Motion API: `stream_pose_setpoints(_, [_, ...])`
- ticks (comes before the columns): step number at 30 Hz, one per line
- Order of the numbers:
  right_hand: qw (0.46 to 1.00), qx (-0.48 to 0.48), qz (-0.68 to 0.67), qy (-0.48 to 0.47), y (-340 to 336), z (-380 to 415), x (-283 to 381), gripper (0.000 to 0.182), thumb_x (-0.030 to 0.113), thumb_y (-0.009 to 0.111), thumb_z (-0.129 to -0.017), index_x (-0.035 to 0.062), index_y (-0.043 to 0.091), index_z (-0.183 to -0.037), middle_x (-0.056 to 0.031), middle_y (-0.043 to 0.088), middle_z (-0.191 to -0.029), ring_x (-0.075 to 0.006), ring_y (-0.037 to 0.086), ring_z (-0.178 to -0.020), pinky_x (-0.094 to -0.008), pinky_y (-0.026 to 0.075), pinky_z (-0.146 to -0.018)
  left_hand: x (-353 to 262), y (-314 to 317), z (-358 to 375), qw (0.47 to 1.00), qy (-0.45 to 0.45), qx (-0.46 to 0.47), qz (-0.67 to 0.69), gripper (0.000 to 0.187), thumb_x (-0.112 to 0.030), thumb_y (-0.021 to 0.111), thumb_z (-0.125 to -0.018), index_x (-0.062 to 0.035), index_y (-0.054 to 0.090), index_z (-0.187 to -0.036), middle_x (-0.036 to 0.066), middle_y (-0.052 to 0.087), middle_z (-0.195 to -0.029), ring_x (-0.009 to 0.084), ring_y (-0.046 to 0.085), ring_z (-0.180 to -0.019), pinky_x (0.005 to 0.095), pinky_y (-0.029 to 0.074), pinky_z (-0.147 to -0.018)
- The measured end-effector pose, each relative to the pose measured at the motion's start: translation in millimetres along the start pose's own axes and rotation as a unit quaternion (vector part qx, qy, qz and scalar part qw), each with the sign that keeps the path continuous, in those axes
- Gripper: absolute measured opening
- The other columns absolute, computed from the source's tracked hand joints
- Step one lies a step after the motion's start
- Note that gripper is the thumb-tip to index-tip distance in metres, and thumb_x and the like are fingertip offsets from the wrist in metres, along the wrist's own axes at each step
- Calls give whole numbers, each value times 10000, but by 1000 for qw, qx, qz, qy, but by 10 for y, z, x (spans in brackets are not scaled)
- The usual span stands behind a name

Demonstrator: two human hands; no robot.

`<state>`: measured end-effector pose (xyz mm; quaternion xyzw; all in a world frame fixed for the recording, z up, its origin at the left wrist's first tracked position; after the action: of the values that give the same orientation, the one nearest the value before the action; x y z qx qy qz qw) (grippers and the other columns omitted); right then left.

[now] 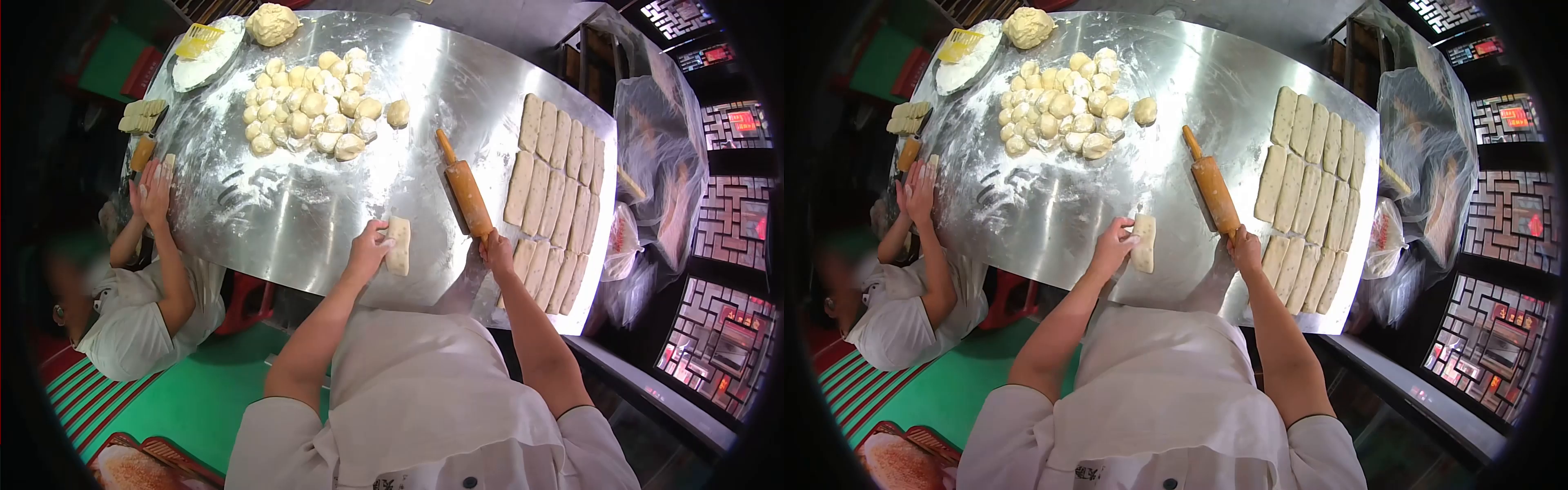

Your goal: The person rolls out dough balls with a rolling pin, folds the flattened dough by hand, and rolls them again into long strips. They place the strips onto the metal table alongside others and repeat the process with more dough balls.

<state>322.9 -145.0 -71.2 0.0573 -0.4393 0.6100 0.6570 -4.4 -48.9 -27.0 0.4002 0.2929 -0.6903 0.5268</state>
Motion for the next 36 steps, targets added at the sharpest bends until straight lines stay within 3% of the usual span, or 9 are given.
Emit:
stream_pose_setpoints(3, [965, -77, 127, -214, 30, -372, -415, 591, 438, 375, -964, 26, 568, -588, -69, 502, -474, -182, 496, -416, -328, 396, -441, 105, -37, 189, 961, 91, -36, -259, 258, -103, 630, -892, -40, 597, -1140, 65, 655, -871, 140, 600, -726, 298, 489, -697])
stream_pose_setpoints(4, [1000, 11, -18, 20, 1, 31, 11, 590, 434, 365, -958, 31, 552, -570, -70, 489, -462, -185, 482, -401, -330, 384, -428, 155, -75, 314, 970, 71, 4, -233, 248, -129, 619, -909, -22, 606, -1133, 82, 665, -870, 161, 622, -722, 307, 503, -688])
stream_pose_setpoints(8, [999, 20, -30, 32, 9, 68, 55, 582, 423, 369, -956, 32, 535, -558, -66, 478, -457, -181, 450, -377, -331, 360, -404, 797, -450, 819, 971, -160, 169, 63, 343, -227, 569, -958, 46, 590, -1165, 161, 692, -953, 234, 691, -840, 341, 552, -732])
stream_pose_setpoints(12, [999, 13, -34, 29, -18, 119, 80, 544, 439, 362, -985, 59, 525, -632, -26, 451, -488, -141, 410, -384, -300, 323, -373, 714, -1756, 481, 945, -122, -25, 303, 411, -245, 530, -969, 81, 514, -1218, 275, 653, -1081, 348, 691, -924, 396, 578, -796])
stream_pose_setpoints(16, [996, 25, -60, 67, 4, 91, 79, 527, 419, 392, -972, 39, 551, -642, -43, 517, -509, -148, 438, -373, -300, 344, -388, 351, -3036, -33, 883, 121, -436, 121, 298, -176, 556, -957, 21, 582, -1179, 105, 642, -922, 194, 672, -808, 324, 555, -763])
stream_pose_setpoints(19, [999, 24, -23, 39, -8, 42, 22, 536, 447, 397, -974, 45, 545, -651, -45, 503, -503, -137, 459, -381, -303, 372, -400, -119, -2290, -437, 944, 137, -298, -23, 278, -144, 561, -939, -15, 604, -1181, 120, 657, -1025, 227, 662, -942, 334, 517, -832])
stream_pose_setpoints(26, [954, -7, 225, -199, 121, -331, -433, 268, 217, 629, -824, -1, 495, -903, -215, 639, -686, -411, 650, -659, -486, 508, -620, -411, 442, 231, 814, 334, 23, -474, 679, -284, 676, -851, -39, 396, -1419, 129, 345, -1516, 315, 259, -1435, 544, 160, -1163])
stream_pose_setpoints(33, [895, -57, 349, -274, 187, 175, 26, 317, 228, 616, -833, -4, 471, -995, -221, 643, -771, -417, 643, -738, -511, 513, -658, -142, 728, 209, 762, 320, 32, -561, 722, -336, 672, -844, -32, 385, -1434, 125, 305, -1539, 330, 212, -1448, 558, 101, -1170])
stream_pose_setpoints(36, [903, -91, 337, -248, 136, 213, 31, 175, 155, 550, -882, 20, 500, -982, -202, 652, -767, -417, 649, -715, -498, 520, -634, -232, 573, 214, 831, 309, 36, -461, 664, -242, 677, -836, -60, 414, -1418, 120, 320, -1527, 333, 237, -1436, 537, 152, -1167])
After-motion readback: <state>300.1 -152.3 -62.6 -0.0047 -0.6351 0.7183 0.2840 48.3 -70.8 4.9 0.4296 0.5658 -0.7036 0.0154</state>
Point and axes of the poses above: each hand's wrist, its own z-axis away from the middle knuckle, its own y-axis out of the palm, x = y × z, the point moved 6 cm from there along -z, towards the middle knuckle
